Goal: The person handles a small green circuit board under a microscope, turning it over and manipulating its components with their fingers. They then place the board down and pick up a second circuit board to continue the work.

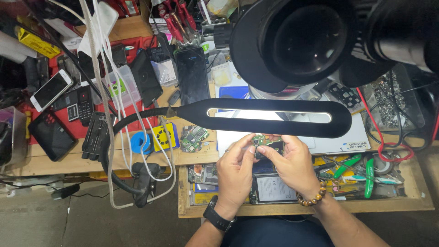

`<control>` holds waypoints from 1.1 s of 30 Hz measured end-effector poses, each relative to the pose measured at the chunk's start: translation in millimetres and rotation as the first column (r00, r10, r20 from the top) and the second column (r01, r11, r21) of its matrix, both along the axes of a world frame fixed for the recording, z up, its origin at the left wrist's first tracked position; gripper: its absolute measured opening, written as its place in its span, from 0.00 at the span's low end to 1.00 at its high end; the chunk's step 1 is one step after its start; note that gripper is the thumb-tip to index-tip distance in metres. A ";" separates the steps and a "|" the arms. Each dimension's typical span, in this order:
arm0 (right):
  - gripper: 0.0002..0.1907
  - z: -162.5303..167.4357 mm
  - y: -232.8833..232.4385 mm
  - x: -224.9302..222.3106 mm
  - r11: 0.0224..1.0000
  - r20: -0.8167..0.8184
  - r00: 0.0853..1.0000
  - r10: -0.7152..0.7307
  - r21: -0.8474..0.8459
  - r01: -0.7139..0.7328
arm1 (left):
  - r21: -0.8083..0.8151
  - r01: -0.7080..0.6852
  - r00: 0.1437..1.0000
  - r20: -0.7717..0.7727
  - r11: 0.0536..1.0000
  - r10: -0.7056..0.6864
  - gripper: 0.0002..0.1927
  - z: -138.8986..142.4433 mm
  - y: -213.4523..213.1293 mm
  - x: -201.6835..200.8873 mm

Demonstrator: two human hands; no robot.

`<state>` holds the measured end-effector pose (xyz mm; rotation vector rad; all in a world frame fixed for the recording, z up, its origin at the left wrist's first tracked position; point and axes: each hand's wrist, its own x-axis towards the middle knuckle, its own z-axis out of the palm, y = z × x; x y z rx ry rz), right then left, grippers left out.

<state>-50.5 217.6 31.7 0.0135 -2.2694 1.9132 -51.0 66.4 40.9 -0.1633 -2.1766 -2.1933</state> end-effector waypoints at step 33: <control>0.15 -6.8 11.1 -1.5 0.999 -0.033 0.999 0.035 -0.030 -0.036 | 0.109 0.088 0.990 0.096 0.990 -0.099 0.15 -1.5 -0.9 -0.8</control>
